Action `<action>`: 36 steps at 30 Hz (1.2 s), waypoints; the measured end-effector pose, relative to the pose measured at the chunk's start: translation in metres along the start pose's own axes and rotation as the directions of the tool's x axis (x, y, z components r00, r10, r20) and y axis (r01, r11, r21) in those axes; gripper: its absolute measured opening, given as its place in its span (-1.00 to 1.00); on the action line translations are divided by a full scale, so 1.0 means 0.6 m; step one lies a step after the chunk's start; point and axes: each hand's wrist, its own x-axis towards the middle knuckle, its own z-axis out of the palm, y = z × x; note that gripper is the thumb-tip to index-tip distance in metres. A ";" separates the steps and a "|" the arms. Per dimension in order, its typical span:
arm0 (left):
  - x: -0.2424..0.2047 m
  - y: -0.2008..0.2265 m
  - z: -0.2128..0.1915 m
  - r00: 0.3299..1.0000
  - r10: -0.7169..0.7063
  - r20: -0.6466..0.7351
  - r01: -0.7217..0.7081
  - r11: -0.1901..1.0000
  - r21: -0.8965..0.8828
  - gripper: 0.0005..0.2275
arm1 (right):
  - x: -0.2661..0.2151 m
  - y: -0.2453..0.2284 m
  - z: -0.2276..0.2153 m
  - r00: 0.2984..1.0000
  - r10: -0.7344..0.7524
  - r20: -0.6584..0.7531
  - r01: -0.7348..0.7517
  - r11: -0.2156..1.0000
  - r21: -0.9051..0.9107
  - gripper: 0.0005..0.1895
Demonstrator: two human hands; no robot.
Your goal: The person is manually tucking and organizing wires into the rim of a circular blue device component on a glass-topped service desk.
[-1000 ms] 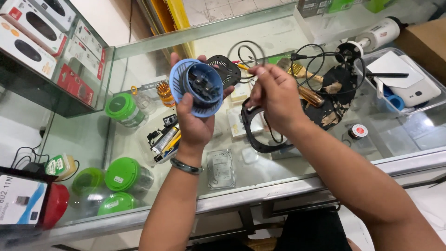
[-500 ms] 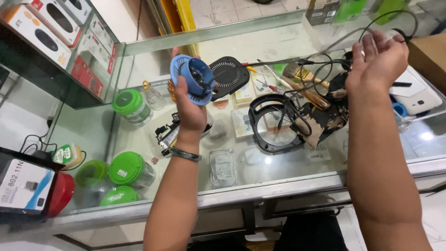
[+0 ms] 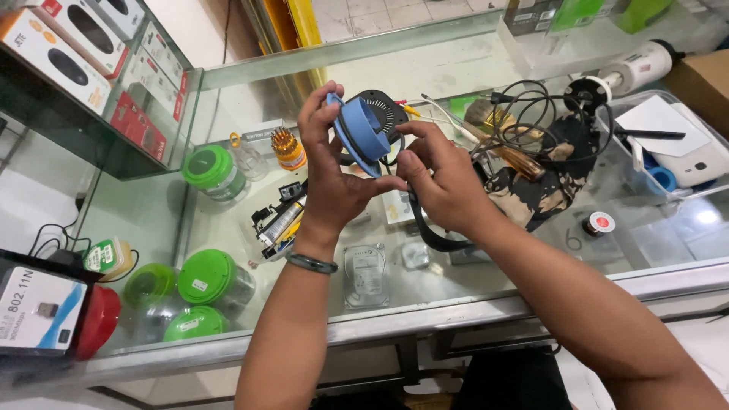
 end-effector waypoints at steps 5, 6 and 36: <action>0.006 0.002 0.002 0.997 0.068 0.042 -0.071 0.993 0.098 -0.21 | 0.009 0.021 -0.015 0.983 0.142 0.113 -0.174 0.917 0.358 -0.64; 0.008 0.009 0.006 0.998 0.059 0.036 -0.061 0.997 0.054 -0.19 | 0.010 0.026 -0.017 0.967 0.217 0.131 -0.252 0.880 0.403 -0.69; 0.003 0.031 0.031 0.990 -0.033 0.139 0.100 0.854 -0.510 -0.50 | 0.002 0.002 -0.037 0.858 -0.303 -0.416 0.424 0.874 0.237 -0.75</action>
